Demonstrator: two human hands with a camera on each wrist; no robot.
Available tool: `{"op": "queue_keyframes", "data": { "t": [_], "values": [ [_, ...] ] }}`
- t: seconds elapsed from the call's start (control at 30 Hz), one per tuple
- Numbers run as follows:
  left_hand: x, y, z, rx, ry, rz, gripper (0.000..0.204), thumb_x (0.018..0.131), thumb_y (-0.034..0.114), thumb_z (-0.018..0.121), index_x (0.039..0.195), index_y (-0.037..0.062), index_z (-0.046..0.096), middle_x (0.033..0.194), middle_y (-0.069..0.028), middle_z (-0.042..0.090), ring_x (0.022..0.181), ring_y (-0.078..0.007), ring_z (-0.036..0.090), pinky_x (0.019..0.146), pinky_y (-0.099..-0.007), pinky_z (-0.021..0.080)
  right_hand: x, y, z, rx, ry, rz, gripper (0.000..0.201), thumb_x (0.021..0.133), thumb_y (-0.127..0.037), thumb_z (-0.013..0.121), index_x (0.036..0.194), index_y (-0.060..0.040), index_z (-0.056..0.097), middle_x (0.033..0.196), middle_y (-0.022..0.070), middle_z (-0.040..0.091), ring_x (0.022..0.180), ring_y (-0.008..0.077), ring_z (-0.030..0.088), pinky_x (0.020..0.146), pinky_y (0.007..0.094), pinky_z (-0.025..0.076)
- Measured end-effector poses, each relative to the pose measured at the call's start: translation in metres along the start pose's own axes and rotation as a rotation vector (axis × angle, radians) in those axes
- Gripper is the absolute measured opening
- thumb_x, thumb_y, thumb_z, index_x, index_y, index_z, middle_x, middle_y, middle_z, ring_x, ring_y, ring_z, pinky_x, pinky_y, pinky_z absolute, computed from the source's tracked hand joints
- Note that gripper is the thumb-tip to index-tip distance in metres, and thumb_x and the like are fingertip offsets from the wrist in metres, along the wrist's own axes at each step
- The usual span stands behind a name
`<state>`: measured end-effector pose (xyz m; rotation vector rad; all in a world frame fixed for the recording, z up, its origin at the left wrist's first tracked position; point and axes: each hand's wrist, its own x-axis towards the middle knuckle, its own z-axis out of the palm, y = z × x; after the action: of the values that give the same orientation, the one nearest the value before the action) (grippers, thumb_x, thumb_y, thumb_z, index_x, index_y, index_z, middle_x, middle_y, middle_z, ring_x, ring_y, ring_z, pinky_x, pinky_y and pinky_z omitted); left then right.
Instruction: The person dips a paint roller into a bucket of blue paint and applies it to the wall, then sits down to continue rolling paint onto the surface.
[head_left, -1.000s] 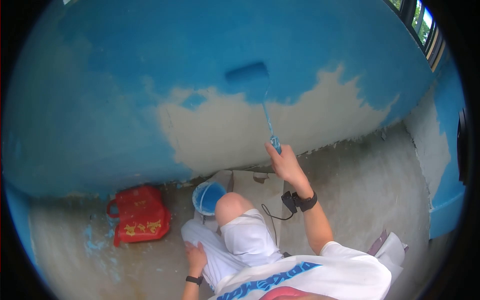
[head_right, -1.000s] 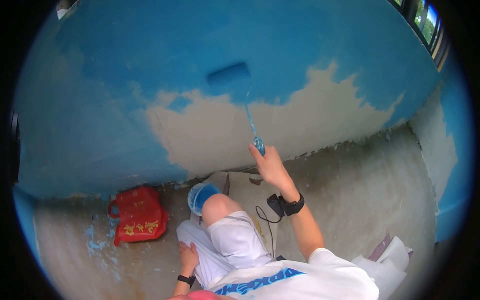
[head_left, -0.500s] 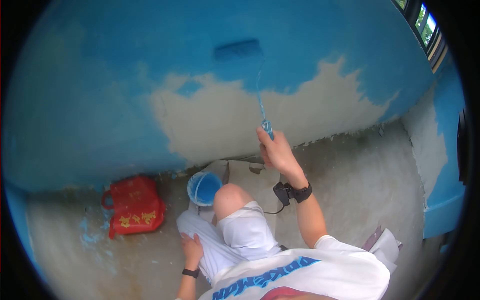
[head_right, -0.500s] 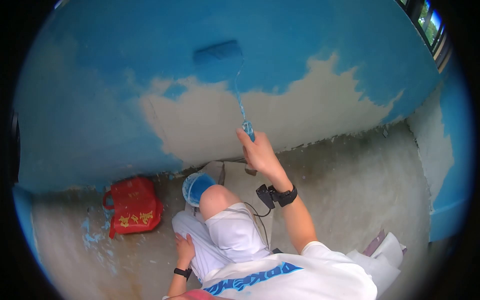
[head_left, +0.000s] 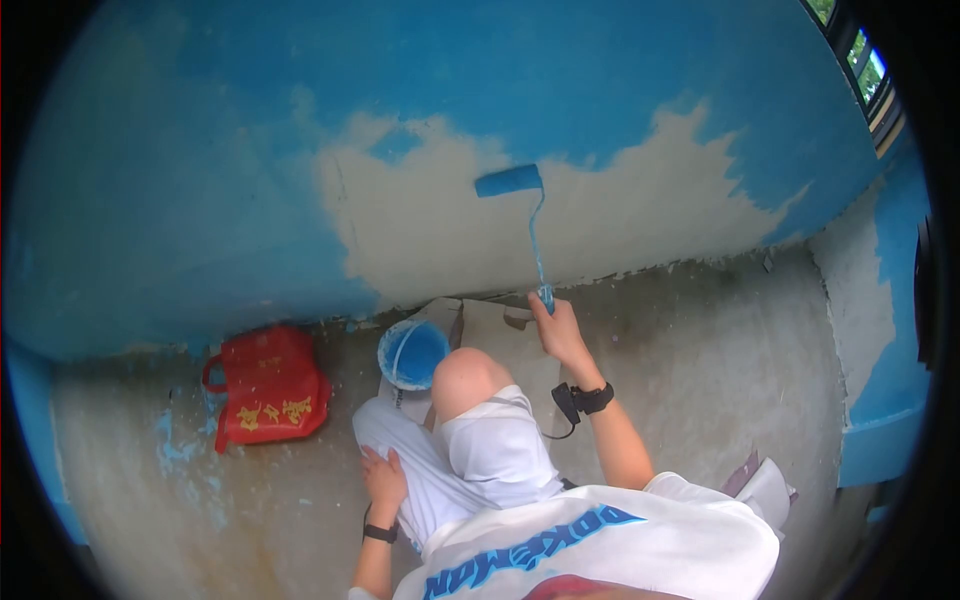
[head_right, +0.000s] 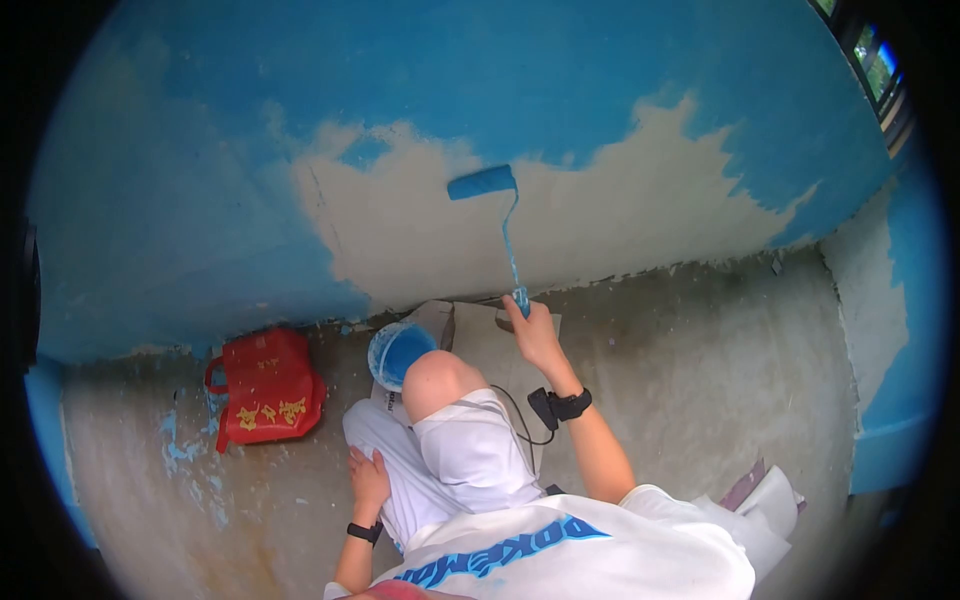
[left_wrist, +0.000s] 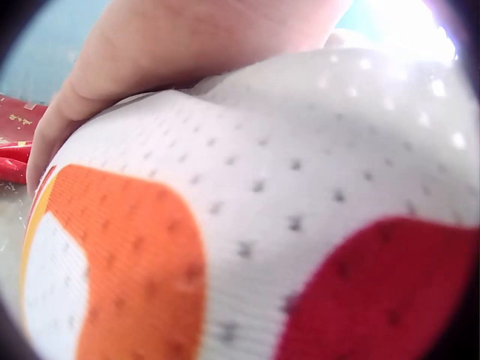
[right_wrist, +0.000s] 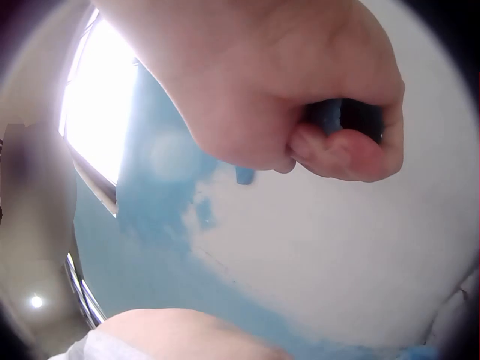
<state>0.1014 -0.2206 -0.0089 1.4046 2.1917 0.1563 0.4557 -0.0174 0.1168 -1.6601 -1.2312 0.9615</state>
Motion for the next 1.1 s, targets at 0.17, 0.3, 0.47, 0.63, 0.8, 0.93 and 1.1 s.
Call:
{"op": "queue_keyframes", "data": {
  "t": [0.17, 0.3, 0.47, 0.63, 0.8, 0.93, 1.1],
  "values": [
    [-0.007, -0.002, -0.005, 0.021, 0.002, 0.006, 0.072, 0.101, 0.039, 0.039, 0.145, -0.0167, 0.021, 0.130, -0.0399, 0.043, 0.113, -0.0524, 0.051, 0.100, -0.0509, 0.042, 0.001, 0.011, 0.009, 0.002, 0.020, 0.013, 0.051, 0.099, -0.037, 0.055, 0.063, -0.0028, 0.045, 0.052, 0.0003, 0.040, 0.051, 0.0100, 0.036, 0.048, 0.0339, 0.032],
    [-0.014, -0.005, -0.008, 0.023, -0.039, 0.014, 0.072, 0.102, 0.038, 0.038, 0.145, -0.0173, 0.020, 0.132, -0.0416, 0.041, 0.115, -0.0532, 0.050, 0.102, -0.0511, 0.040, -0.007, -0.077, -0.001, 0.026, -0.003, 0.034, 0.050, 0.100, -0.037, 0.054, 0.064, -0.0027, 0.044, 0.052, 0.0000, 0.039, 0.051, 0.0101, 0.034, 0.047, 0.0339, 0.032],
    [-0.014, -0.010, -0.009, 0.051, -0.054, 0.048, 0.071, 0.102, 0.037, 0.038, 0.144, -0.0184, 0.020, 0.134, -0.0432, 0.038, 0.119, -0.0541, 0.047, 0.104, -0.0511, 0.039, 0.001, -0.136, -0.021, 0.088, -0.057, -0.070, 0.049, 0.100, -0.037, 0.054, 0.066, -0.0030, 0.042, 0.054, -0.0005, 0.037, 0.051, 0.0100, 0.032, 0.047, 0.0341, 0.032],
    [-0.011, -0.016, -0.005, 0.047, -0.057, 0.043, 0.071, 0.102, 0.037, 0.037, 0.143, -0.0185, 0.021, 0.133, -0.0433, 0.039, 0.119, -0.0536, 0.047, 0.104, -0.0509, 0.039, 0.007, -0.093, -0.020, 0.001, -0.034, -0.048, 0.049, 0.099, -0.037, 0.055, 0.069, -0.0013, 0.045, 0.055, 0.0014, 0.038, 0.053, 0.0109, 0.034, 0.049, 0.0335, 0.034],
    [-0.004, -0.019, -0.004, -0.011, -0.069, 0.005, 0.071, 0.102, 0.038, 0.036, 0.143, -0.0183, 0.021, 0.131, -0.0426, 0.041, 0.119, -0.0529, 0.048, 0.104, -0.0507, 0.039, -0.006, -0.016, -0.018, -0.055, -0.009, 0.037, 0.048, 0.099, -0.038, 0.056, 0.069, -0.0008, 0.047, 0.053, 0.0027, 0.041, 0.051, 0.0107, 0.036, 0.049, 0.0326, 0.036],
    [0.003, -0.028, 0.003, -0.025, -0.046, 0.017, 0.073, 0.102, 0.040, 0.037, 0.144, -0.0179, 0.022, 0.133, -0.0427, 0.040, 0.122, -0.0537, 0.045, 0.107, -0.0501, 0.036, -0.029, -0.017, -0.029, 0.181, -0.123, 0.202, 0.042, 0.101, -0.037, 0.053, 0.074, -0.0055, 0.048, 0.053, -0.0008, 0.042, 0.046, 0.0078, 0.042, 0.043, 0.0280, 0.036],
    [0.005, -0.026, 0.001, -0.031, -0.044, 0.010, 0.072, 0.102, 0.039, 0.038, 0.144, -0.0174, 0.021, 0.138, -0.0431, 0.036, 0.127, -0.0543, 0.041, 0.110, -0.0497, 0.033, -0.037, -0.002, -0.029, 0.416, -0.141, 0.082, 0.035, 0.104, -0.035, 0.048, 0.081, -0.0076, 0.046, 0.055, -0.0027, 0.041, 0.044, 0.0070, 0.043, 0.041, 0.0253, 0.037]
  ]
}}
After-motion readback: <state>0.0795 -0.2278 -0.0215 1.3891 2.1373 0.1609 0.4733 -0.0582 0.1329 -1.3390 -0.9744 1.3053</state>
